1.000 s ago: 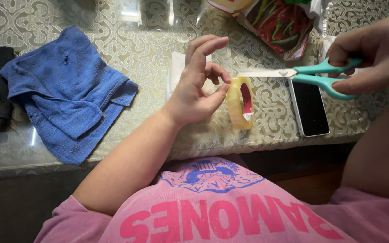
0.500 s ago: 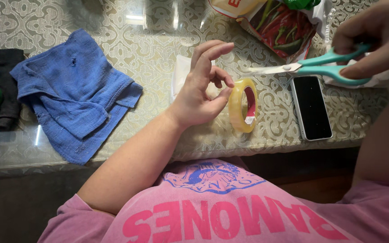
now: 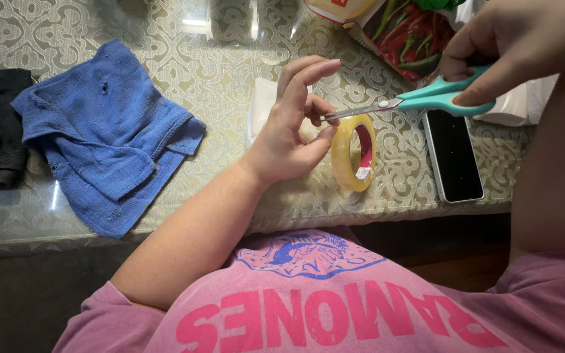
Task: The person wraps individual items in white tissue paper and secures each one with adhesive tape, using scissors to cut the tape and placing the wrapped items into a stack.
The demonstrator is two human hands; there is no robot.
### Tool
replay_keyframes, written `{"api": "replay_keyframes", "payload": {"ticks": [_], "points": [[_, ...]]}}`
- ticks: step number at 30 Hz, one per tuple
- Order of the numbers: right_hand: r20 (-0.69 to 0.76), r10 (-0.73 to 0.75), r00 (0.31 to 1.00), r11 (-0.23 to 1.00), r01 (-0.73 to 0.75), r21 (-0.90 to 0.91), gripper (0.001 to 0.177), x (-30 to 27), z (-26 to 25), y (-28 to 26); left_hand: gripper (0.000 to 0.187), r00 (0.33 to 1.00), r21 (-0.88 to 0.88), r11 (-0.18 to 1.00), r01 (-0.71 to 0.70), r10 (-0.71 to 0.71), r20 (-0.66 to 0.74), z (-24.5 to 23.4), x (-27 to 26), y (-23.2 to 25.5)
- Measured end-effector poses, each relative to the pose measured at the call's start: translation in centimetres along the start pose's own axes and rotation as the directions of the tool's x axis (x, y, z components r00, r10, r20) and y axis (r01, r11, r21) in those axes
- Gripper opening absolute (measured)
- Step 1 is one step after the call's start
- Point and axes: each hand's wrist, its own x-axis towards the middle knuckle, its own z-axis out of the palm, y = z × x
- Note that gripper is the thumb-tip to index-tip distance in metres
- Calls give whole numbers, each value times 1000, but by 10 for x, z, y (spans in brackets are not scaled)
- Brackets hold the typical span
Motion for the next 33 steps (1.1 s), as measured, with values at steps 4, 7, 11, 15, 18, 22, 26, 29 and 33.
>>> {"api": "replay_keyframes", "payload": {"ticks": [4, 7, 11, 15, 18, 22, 26, 29, 33], "points": [[-33, -4, 999, 1000, 3, -26, 25, 7, 1, 13, 73, 1000, 19, 1000, -6, 6, 4, -1, 1, 0], [-42, -61, 997, 997, 62, 38, 24, 17, 3, 35, 76, 1000, 14, 1000, -1, 1, 15, -2, 1, 0], [-103, -276, 956, 957, 284, 66, 27, 15, 10, 63, 78, 999, 6, 1000, 20, -20, 31, -1, 0, 0], [-322, 61, 945, 986, -108, -131, 38, -6, 42, 37, 78, 999, 31, 999, -10, 9, 32, 0, 1, -1], [-324, 253, 912, 963, -269, -5, 48, 3, 79, -8, 79, 998, 119, 991, -54, 48, 50, 2, -1, -2], [-453, 137, 881, 981, -186, -64, 48, 28, 108, -40, 81, 997, 135, 990, -48, 40, 65, 5, -3, -3], [-635, 163, 755, 986, -144, 82, 36, 29, 123, -46, 81, 997, 163, 985, -60, 51, 61, 5, -1, -2], [-824, -105, 556, 944, 315, 92, 33, 20, 133, -56, 81, 994, 177, 979, -96, 87, 61, 6, 0, -1], [-879, -266, 397, 710, 697, 100, 44, 25, 152, -87, 80, 996, 185, 980, -73, 62, 66, 6, 1, 1]]}}
